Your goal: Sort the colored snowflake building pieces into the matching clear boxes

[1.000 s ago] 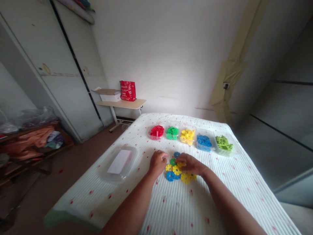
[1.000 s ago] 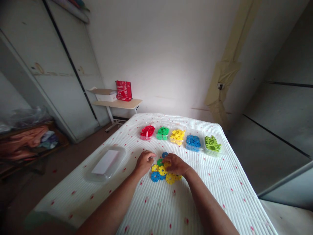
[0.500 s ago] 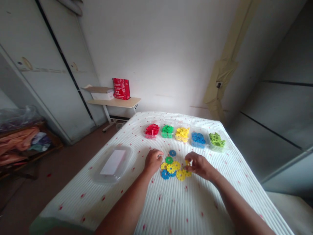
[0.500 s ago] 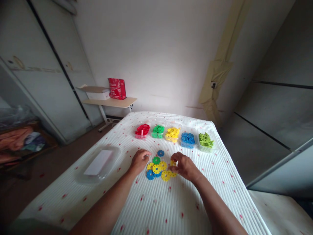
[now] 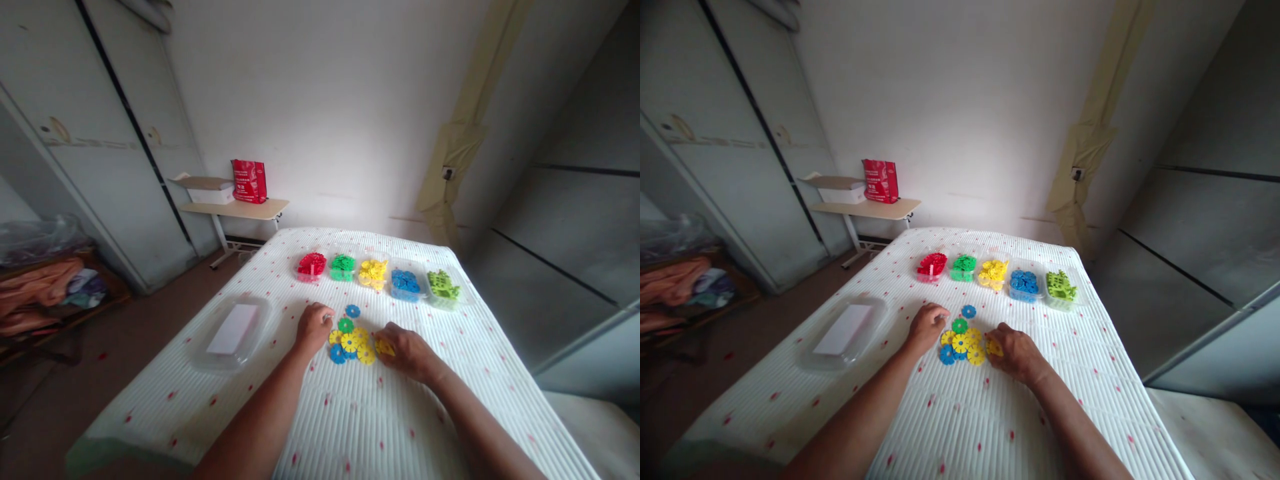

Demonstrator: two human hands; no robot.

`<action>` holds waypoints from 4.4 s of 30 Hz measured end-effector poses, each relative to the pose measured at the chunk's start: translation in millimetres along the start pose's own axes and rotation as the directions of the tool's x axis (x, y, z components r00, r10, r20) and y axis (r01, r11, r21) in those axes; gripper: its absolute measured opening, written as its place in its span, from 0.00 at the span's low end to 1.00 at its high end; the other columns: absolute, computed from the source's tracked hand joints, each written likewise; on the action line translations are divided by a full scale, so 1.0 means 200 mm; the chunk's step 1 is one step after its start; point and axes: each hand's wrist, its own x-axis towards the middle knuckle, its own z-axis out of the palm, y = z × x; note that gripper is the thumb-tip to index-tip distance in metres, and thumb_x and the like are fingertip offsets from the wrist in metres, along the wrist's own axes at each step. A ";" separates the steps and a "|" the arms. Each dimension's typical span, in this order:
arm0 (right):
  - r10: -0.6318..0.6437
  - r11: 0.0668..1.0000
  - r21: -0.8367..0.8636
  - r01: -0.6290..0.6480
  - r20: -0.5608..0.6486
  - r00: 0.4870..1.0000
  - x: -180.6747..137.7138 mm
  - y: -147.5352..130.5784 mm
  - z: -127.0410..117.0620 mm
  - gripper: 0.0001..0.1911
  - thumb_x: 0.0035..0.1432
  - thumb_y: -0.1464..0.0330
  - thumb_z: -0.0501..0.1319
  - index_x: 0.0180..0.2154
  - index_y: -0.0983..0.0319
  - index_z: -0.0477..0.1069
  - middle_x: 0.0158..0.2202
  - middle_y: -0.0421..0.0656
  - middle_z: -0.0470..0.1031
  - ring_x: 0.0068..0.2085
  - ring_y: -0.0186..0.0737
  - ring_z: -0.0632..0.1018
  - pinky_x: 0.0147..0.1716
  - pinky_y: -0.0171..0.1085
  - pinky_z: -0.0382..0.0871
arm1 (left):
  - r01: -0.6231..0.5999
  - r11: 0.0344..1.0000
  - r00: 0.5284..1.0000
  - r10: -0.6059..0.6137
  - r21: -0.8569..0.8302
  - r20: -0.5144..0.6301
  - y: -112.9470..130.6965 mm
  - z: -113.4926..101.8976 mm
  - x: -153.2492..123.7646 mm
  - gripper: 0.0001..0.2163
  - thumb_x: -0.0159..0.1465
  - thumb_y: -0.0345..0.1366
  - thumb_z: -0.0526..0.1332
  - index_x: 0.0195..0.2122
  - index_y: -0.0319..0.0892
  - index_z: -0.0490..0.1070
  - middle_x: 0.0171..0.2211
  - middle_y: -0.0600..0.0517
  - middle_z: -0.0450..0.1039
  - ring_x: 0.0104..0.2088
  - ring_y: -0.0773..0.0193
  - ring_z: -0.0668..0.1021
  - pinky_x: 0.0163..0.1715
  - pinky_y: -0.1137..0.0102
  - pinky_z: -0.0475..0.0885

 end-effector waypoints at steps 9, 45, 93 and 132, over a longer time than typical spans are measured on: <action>-0.060 0.871 0.486 0.079 -0.055 0.997 -0.01 0.16 0.01 0.15 0.50 0.62 0.63 0.39 0.64 0.74 0.34 0.44 0.73 0.29 0.35 0.71 0.28 0.34 0.66 | 0.010 1.000 1.000 -0.009 -0.012 0.007 0.00 0.00 0.00 0.11 0.52 0.22 0.56 0.30 0.42 0.75 0.33 0.52 0.75 0.37 0.64 0.75 0.44 0.69 0.68; -0.057 0.998 -0.007 0.057 0.022 0.998 0.03 -0.21 0.05 0.07 0.50 0.72 0.57 0.35 0.62 0.69 0.35 0.45 0.71 0.31 0.36 0.74 0.28 0.32 0.63 | 0.043 0.999 0.999 -0.042 -0.013 0.023 0.02 -0.02 0.00 0.11 0.52 0.22 0.58 0.30 0.42 0.76 0.34 0.52 0.76 0.38 0.64 0.75 0.45 0.68 0.68; 0.131 0.915 0.402 0.025 -0.357 0.925 0.06 0.18 0.09 0.12 0.55 0.63 0.52 0.28 0.61 0.71 0.27 0.43 0.75 0.30 0.39 0.74 0.30 0.35 0.67 | 0.052 0.998 0.997 -0.053 0.026 0.049 0.03 -0.03 0.00 0.11 0.52 0.22 0.57 0.31 0.42 0.76 0.34 0.52 0.76 0.38 0.64 0.75 0.44 0.69 0.68; 0.312 0.815 0.569 -0.111 -0.268 0.912 0.09 0.19 0.08 0.13 0.48 0.59 0.56 0.27 0.61 0.73 0.27 0.41 0.75 0.31 0.40 0.73 0.33 0.37 0.65 | -0.019 0.948 0.967 -0.063 0.319 0.245 0.19 -0.04 -0.03 0.13 0.53 0.42 0.64 0.41 0.52 0.75 0.41 0.52 0.72 0.44 0.57 0.71 0.42 0.66 0.65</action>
